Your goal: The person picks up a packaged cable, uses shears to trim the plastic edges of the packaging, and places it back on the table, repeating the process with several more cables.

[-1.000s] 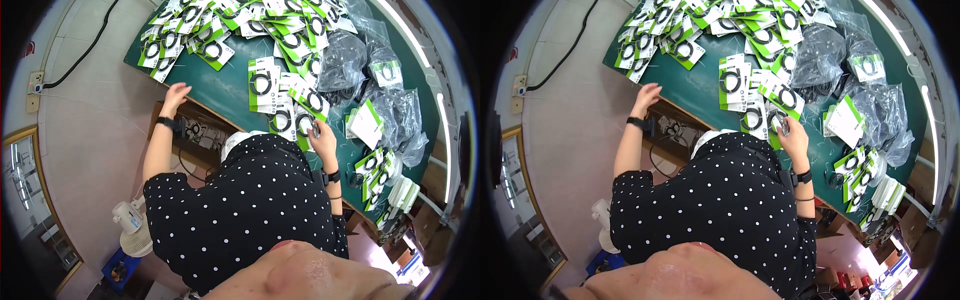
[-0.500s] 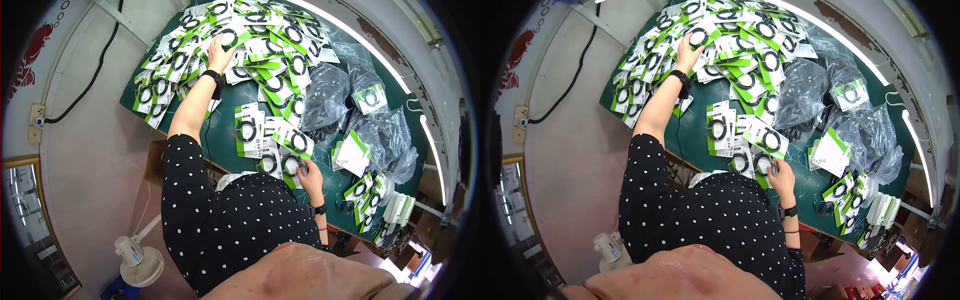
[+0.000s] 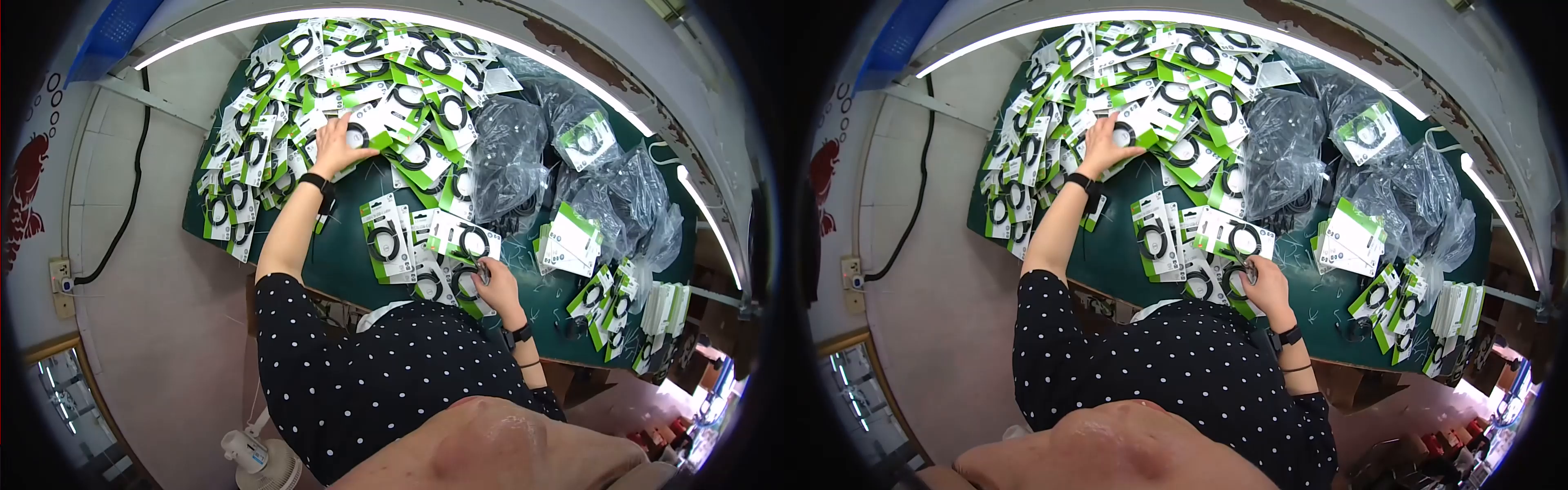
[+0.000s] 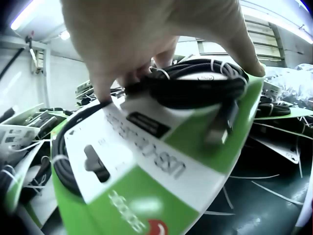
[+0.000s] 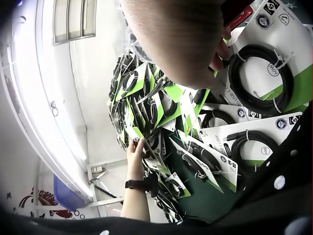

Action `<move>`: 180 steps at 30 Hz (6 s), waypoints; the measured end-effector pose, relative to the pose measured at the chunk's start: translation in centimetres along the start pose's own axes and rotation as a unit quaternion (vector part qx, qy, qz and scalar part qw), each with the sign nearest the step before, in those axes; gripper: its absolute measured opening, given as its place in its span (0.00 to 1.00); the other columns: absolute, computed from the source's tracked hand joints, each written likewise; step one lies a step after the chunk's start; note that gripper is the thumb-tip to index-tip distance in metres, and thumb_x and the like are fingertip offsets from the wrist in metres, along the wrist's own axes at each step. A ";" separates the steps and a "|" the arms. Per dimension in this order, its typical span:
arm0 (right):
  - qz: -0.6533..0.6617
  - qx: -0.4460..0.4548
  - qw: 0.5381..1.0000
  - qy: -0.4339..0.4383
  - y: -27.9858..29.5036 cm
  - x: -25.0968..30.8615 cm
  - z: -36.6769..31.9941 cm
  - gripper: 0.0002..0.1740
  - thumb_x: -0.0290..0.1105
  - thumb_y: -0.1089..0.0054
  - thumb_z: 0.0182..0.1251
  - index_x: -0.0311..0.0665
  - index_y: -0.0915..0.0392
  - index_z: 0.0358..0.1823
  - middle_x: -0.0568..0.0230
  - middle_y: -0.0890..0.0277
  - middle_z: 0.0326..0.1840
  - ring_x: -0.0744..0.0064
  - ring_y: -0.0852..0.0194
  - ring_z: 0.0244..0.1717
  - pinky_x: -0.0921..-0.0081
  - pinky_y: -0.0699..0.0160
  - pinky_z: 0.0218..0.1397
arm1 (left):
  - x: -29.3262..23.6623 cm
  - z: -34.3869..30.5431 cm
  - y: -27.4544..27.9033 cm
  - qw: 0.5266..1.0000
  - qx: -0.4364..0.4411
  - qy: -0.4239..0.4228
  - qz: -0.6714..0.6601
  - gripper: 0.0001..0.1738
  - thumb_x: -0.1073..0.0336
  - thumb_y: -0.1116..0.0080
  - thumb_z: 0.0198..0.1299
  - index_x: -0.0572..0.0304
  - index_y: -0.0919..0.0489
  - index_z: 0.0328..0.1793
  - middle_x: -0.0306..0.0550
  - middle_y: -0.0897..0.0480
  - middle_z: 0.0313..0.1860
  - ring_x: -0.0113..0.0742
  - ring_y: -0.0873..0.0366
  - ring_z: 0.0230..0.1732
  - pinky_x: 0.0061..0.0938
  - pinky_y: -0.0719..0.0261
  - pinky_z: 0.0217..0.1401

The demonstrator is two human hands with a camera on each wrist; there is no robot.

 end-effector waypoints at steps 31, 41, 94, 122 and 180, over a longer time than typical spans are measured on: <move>0.452 -0.008 0.891 -0.046 1.7 2.2 4.9 0.15 0.30 0.33 0.59 0.34 0.25 0.45 0.68 0.21 0.37 0.83 0.26 0.36 0.81 0.25 0.37 | -16.5 -4.7 6.6 0.950 -0.094 -0.089 -0.283 0.20 0.66 0.25 0.39 0.61 0.20 0.40 0.43 0.20 0.33 0.36 0.22 0.35 0.28 0.24 0.33; 0.574 -0.044 0.813 -0.086 2.7 3.8 1.3 0.17 0.30 0.31 0.55 0.33 0.25 0.45 0.70 0.22 0.33 0.86 0.28 0.29 0.88 0.32 0.28 | -23.6 -16.6 6.0 0.921 -0.027 -0.100 -0.376 0.22 0.67 0.25 0.44 0.64 0.21 0.45 0.42 0.20 0.38 0.30 0.22 0.37 0.22 0.23 0.35; -0.272 -0.152 0.943 0.119 5.9 9.0 -6.2 0.13 0.27 0.38 0.43 0.39 0.27 0.33 0.60 0.25 0.29 0.61 0.24 0.33 0.69 0.23 0.34 | -21.4 -21.5 1.8 0.600 0.085 0.224 -0.763 0.09 0.68 0.46 0.66 0.67 0.25 0.46 0.47 0.19 0.41 0.35 0.18 0.39 0.32 0.15 0.43; -0.356 -0.169 0.912 0.112 5.6 8.8 -5.7 0.11 0.26 0.42 0.46 0.36 0.25 0.35 0.61 0.26 0.26 0.63 0.23 0.30 0.71 0.23 0.29 | -21.4 -21.6 0.4 0.613 0.076 0.206 -0.759 0.09 0.73 0.47 0.65 0.65 0.29 0.49 0.46 0.21 0.44 0.31 0.19 0.40 0.26 0.15 0.41; 0.266 -0.145 0.952 0.036 9.7 3.7 -8.0 0.20 0.28 0.30 0.55 0.34 0.25 0.48 0.70 0.23 0.34 0.84 0.27 0.34 0.85 0.26 0.38 | -25.2 -22.5 1.8 0.547 0.300 0.178 -0.761 0.17 0.74 0.46 0.61 0.69 0.29 0.56 0.50 0.20 0.48 0.36 0.19 0.47 0.32 0.17 0.49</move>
Point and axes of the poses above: each hand's wrist, its own z-axis towards the middle knuckle, its own y-axis out of the back of the hand, x = y × z, the point moved 9 cm from there along z, towards the middle knuckle
